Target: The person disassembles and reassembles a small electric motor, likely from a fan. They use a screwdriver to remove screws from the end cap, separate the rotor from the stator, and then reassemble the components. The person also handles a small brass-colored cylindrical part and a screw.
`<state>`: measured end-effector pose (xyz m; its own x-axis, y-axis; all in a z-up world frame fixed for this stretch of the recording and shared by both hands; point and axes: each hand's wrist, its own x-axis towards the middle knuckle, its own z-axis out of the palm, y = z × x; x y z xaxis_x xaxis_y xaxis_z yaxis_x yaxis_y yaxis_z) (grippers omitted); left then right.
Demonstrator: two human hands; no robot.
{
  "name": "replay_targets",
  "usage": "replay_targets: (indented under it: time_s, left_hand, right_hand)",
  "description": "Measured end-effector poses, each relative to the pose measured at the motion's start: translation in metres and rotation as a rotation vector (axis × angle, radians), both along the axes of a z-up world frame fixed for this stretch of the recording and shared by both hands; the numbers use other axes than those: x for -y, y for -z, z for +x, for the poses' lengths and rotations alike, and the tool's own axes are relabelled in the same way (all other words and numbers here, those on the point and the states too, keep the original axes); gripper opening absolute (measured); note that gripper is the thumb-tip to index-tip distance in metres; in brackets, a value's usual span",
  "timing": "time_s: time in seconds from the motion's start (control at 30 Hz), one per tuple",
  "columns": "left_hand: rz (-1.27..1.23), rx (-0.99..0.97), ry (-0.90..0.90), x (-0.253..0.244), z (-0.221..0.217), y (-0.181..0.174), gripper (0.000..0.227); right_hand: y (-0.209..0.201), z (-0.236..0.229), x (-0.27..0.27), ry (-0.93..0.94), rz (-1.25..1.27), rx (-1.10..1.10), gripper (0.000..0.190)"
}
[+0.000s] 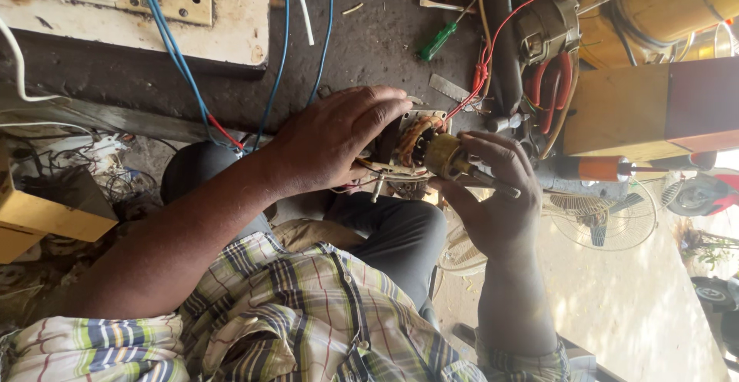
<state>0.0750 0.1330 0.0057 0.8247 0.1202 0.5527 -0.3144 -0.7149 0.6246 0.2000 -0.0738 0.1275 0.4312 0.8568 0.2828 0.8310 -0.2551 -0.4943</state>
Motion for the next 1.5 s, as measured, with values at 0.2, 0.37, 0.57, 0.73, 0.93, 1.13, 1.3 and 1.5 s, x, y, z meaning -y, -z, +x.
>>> replay_targets:
  time_s: [0.2, 0.37, 0.57, 0.73, 0.93, 1.13, 1.3, 1.5]
  left_hand:
    - [0.028, -0.001, -0.03, 0.001, 0.001, -0.003, 0.115]
    - [-0.069, -0.012, 0.049, 0.001, 0.008, -0.004, 0.107]
    - [-0.179, -0.167, 0.11, 0.002, 0.008, -0.001, 0.096]
    - [-0.091, -0.065, 0.025, 0.01, 0.007, -0.005, 0.113]
    - [-0.073, -0.019, 0.045, 0.01, 0.007, 0.001, 0.111]
    - [-0.054, -0.03, 0.032, 0.013, 0.005, 0.002, 0.107]
    - [-0.02, 0.038, 0.012, 0.014, 0.004, 0.002, 0.106]
    - [-0.045, 0.03, 0.011, 0.013, 0.003, 0.002, 0.104]
  right_hand:
    - [0.002, -0.002, -0.001, -0.027, 0.01, 0.011, 0.058]
    - [0.005, -0.001, 0.002, -0.012, 0.004, 0.038, 0.057]
    - [0.005, 0.002, 0.002, -0.021, 0.019, -0.01, 0.056]
    - [0.003, 0.0, 0.001, -0.011, 0.014, -0.008, 0.057]
    - [0.009, 0.002, 0.005, 0.029, 0.018, -0.053, 0.059]
    - [0.017, -0.001, 0.006, 0.096, -0.015, -0.01, 0.06]
    - [0.016, -0.001, 0.007, 0.025, 0.025, 0.045, 0.059]
    - [0.014, -0.004, 0.004, 0.018, 0.037, 0.017, 0.06]
